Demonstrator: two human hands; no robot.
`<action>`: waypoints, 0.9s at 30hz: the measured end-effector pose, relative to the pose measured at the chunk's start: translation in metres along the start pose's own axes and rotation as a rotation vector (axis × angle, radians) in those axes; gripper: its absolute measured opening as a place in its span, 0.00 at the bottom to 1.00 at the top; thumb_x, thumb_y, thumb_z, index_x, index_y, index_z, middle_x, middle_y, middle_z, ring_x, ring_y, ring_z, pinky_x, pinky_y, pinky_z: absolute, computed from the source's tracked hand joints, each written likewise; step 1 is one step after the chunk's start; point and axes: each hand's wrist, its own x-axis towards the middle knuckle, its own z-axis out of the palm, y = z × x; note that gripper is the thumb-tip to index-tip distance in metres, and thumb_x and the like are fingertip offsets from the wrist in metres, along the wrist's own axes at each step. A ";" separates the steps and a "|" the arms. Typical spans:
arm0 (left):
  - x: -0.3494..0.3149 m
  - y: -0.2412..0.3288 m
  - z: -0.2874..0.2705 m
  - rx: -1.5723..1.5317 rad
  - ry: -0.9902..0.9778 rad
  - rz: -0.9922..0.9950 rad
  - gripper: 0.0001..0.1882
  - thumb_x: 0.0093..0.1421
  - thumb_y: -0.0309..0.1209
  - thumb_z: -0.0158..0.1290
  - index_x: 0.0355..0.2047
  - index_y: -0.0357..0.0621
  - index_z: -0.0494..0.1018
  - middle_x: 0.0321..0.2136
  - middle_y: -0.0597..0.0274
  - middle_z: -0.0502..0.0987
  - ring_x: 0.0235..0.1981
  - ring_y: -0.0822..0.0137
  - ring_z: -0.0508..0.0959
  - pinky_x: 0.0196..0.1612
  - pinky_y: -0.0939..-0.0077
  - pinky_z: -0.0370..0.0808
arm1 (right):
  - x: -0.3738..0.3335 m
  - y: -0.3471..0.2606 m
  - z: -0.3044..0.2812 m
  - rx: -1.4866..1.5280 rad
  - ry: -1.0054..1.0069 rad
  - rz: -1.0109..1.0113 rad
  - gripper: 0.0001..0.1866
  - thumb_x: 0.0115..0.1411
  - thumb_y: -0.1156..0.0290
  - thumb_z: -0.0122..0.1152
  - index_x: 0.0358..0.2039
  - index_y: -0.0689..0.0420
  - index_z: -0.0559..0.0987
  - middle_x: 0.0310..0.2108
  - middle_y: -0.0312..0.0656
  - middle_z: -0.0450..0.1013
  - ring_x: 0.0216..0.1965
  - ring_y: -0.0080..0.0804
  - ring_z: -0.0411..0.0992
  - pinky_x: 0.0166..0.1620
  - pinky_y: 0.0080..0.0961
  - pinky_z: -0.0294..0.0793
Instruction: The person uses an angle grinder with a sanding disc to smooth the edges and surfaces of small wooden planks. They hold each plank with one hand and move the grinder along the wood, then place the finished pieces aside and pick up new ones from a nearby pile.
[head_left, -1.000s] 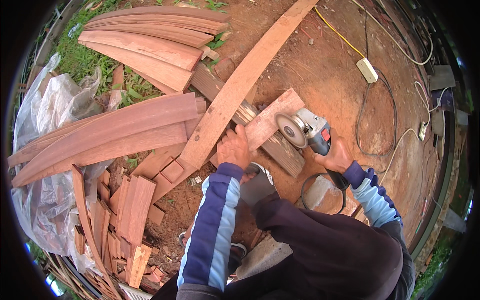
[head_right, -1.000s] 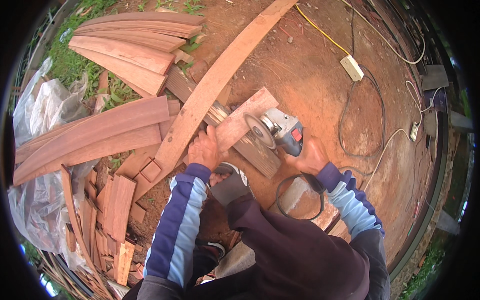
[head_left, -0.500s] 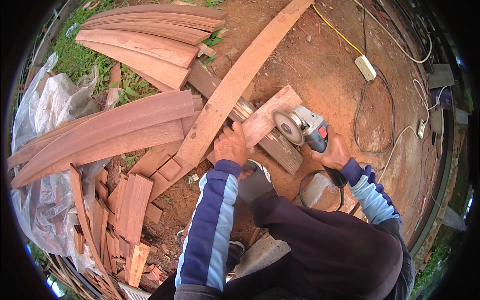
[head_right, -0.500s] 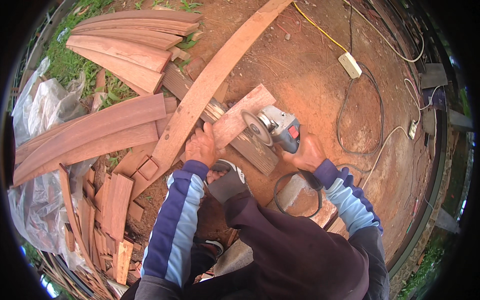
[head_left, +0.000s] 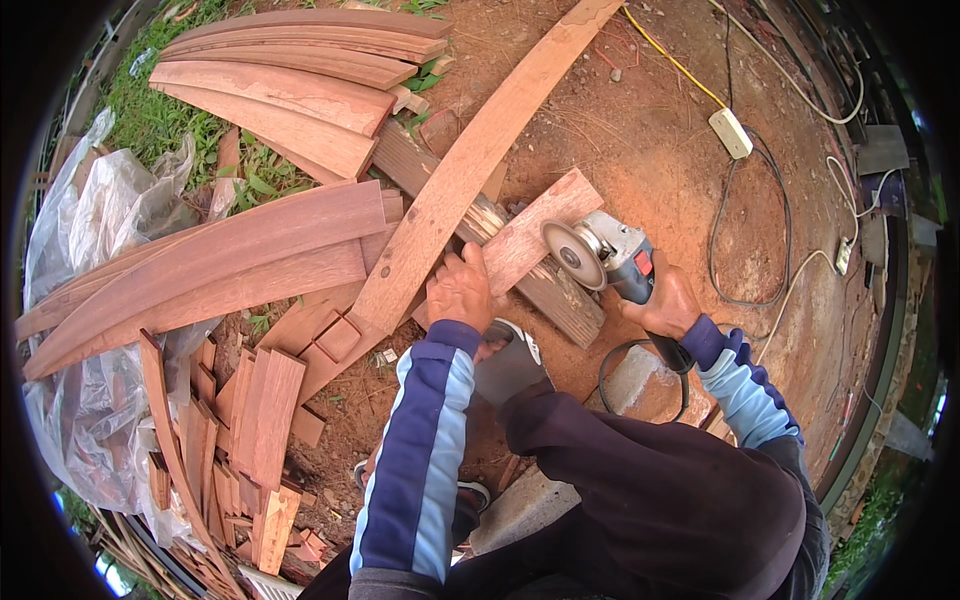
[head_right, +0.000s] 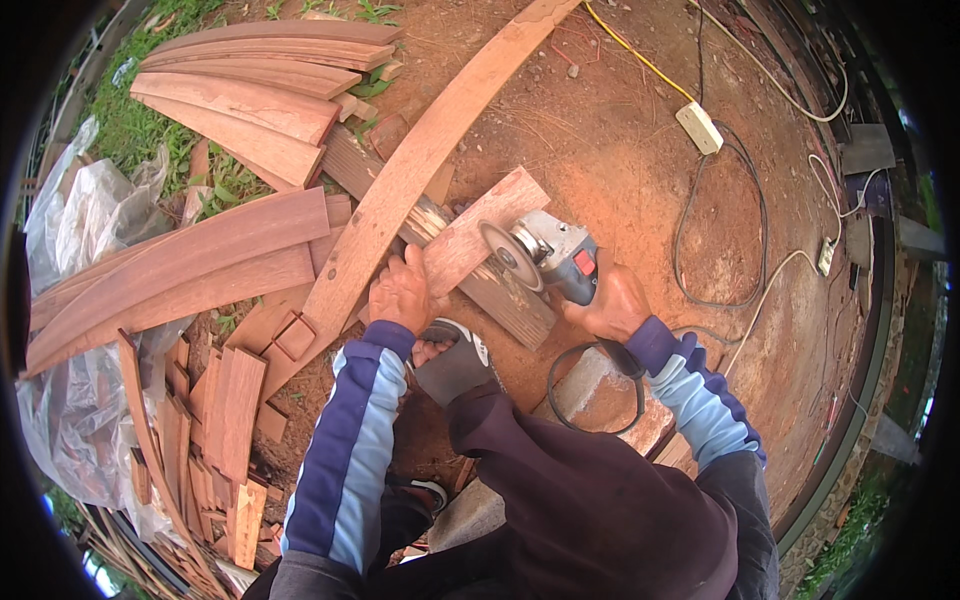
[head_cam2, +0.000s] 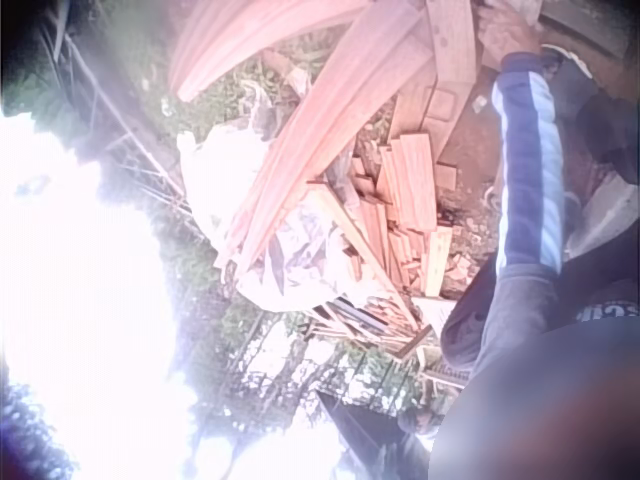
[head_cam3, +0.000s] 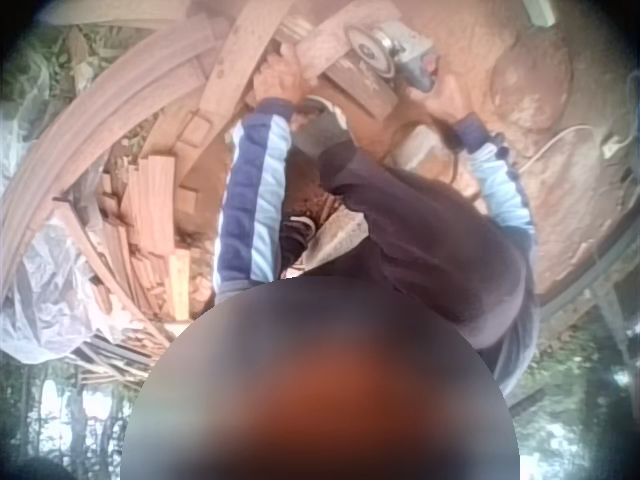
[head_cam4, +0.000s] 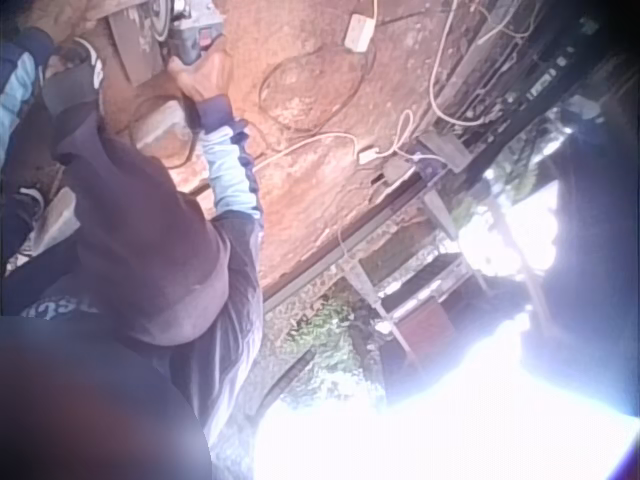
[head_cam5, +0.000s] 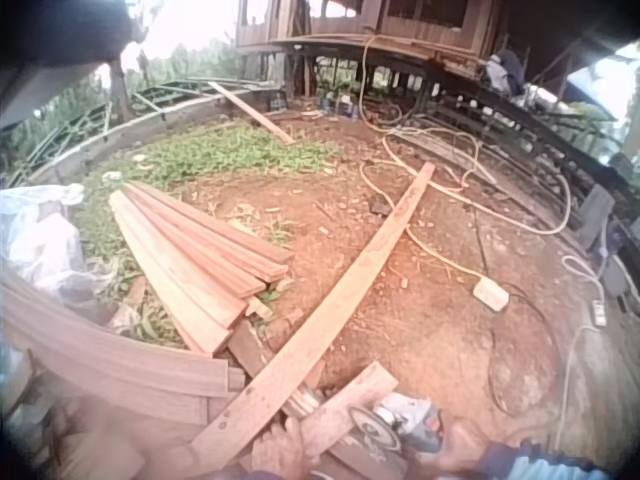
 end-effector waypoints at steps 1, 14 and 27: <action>0.000 0.000 -0.001 0.003 -0.004 0.001 0.37 0.37 0.44 0.70 0.41 0.42 0.60 0.33 0.48 0.72 0.34 0.50 0.79 0.35 0.62 0.79 | 0.000 0.000 0.000 -0.001 -0.001 -0.001 0.33 0.39 0.62 0.66 0.40 0.74 0.66 0.23 0.62 0.72 0.26 0.58 0.75 0.32 0.41 0.74; 0.000 0.002 0.000 0.030 0.018 -0.006 0.35 0.37 0.45 0.69 0.39 0.43 0.61 0.32 0.51 0.72 0.33 0.53 0.79 0.35 0.64 0.77 | 0.000 0.001 0.001 0.002 0.025 -0.024 0.31 0.37 0.65 0.69 0.37 0.72 0.67 0.24 0.58 0.72 0.27 0.55 0.75 0.32 0.38 0.74; -0.001 0.004 -0.005 -0.023 0.016 -0.022 0.34 0.38 0.41 0.69 0.39 0.42 0.61 0.33 0.48 0.72 0.35 0.50 0.79 0.37 0.61 0.78 | 0.001 -0.001 0.001 -0.014 0.026 -0.039 0.32 0.40 0.60 0.69 0.36 0.73 0.68 0.23 0.62 0.72 0.27 0.57 0.75 0.31 0.40 0.74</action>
